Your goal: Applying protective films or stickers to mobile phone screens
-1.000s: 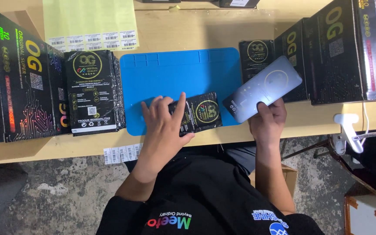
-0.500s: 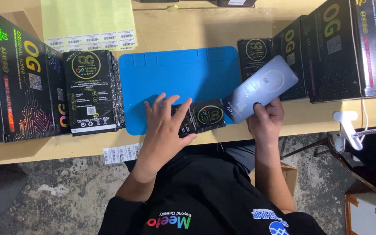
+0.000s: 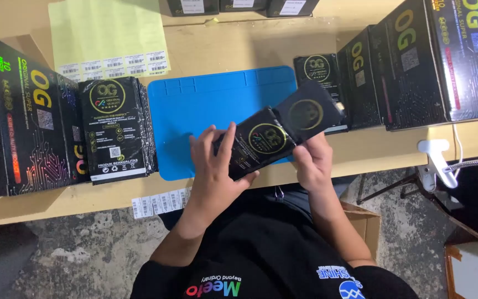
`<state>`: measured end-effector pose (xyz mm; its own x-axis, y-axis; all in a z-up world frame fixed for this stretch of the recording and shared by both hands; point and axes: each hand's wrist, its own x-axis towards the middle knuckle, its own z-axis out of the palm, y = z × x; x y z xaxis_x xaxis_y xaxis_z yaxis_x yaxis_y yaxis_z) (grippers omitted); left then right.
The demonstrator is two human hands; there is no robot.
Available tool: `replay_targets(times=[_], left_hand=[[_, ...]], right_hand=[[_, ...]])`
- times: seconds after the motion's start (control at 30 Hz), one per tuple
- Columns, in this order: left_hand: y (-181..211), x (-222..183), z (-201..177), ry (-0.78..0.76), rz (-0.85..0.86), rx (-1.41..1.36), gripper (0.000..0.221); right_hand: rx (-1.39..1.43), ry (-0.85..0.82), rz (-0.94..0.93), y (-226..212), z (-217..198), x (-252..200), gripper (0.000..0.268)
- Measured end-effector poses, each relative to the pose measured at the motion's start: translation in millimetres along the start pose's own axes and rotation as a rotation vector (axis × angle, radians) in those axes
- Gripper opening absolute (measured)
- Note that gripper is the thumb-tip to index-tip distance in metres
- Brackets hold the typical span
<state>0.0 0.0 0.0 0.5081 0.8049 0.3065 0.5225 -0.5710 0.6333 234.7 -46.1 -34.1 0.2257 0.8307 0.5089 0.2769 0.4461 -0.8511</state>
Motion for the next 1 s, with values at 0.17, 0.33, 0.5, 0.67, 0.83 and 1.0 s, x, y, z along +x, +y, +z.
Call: replay_targets(times=[0.17, 0.33, 0.5, 0.67, 0.83, 1.0], left_hand=[[-1, -2, 0, 0.115, -0.020, -0.143, 0.109], [-3, -5, 1, 0.176, -0.015, -0.222, 0.101], [4, -3, 3, 0.206, 0.018, -0.346, 0.102], [8, -2, 14, 0.242, 0.005, -0.444, 0.109], [13, -2, 32, 0.214, -0.044, -0.545, 0.124], [21, -6, 51, 0.151, 0.049, -0.619, 0.118]], right_hand=[[-0.102, -0.145, -0.140, -21, 10, 18, 0.055], [-0.001, -0.157, -0.117, -29, 6, 17, 0.060], [0.318, -0.293, -0.005, -29, 5, -2, 0.101], [0.178, -0.420, 0.179, -36, 6, -9, 0.108], [0.026, -0.502, 0.187, -45, 17, -6, 0.077], [-0.162, -0.279, 0.132, -28, -2, -2, 0.028]])
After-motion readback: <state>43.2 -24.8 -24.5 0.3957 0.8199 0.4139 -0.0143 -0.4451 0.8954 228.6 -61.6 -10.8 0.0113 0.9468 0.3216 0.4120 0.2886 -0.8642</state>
